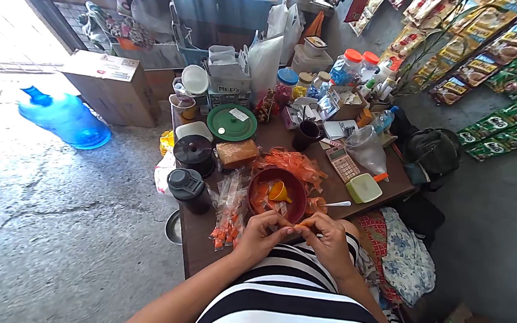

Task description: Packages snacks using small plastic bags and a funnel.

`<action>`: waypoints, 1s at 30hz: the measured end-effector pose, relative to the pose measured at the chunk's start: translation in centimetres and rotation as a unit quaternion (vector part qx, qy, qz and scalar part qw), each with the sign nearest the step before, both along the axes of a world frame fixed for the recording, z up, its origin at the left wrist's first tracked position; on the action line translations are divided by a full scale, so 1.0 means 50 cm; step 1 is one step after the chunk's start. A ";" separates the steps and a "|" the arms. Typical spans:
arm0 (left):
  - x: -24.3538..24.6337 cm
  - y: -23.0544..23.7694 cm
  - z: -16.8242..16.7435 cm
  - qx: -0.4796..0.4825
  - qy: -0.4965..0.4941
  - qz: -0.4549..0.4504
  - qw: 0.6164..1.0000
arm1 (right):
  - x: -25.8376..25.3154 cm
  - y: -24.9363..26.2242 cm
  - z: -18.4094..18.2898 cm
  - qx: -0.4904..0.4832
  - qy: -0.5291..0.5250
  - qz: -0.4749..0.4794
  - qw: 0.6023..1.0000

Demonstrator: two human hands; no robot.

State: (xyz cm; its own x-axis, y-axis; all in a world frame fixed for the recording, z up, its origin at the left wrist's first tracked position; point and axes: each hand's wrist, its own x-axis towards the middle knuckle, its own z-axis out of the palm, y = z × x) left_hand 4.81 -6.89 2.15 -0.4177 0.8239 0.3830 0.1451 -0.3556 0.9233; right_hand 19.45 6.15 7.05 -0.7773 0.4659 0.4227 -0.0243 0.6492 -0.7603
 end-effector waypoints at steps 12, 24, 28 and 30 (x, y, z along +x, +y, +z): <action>-0.004 -0.005 0.000 0.003 -0.023 0.005 1.000 | -0.004 -0.004 0.002 -0.110 0.010 0.031 0.993; -0.007 -0.006 -0.005 0.013 -0.017 0.013 1.000 | 0.001 -0.006 0.005 -0.081 0.015 0.015 0.997; -0.006 -0.004 -0.006 0.011 -0.017 0.013 1.000 | 0.000 -0.008 0.008 -0.083 0.003 0.021 0.996; -0.006 -0.004 -0.006 0.011 -0.017 0.010 1.000 | -0.003 -0.009 0.007 -0.082 0.000 0.023 0.996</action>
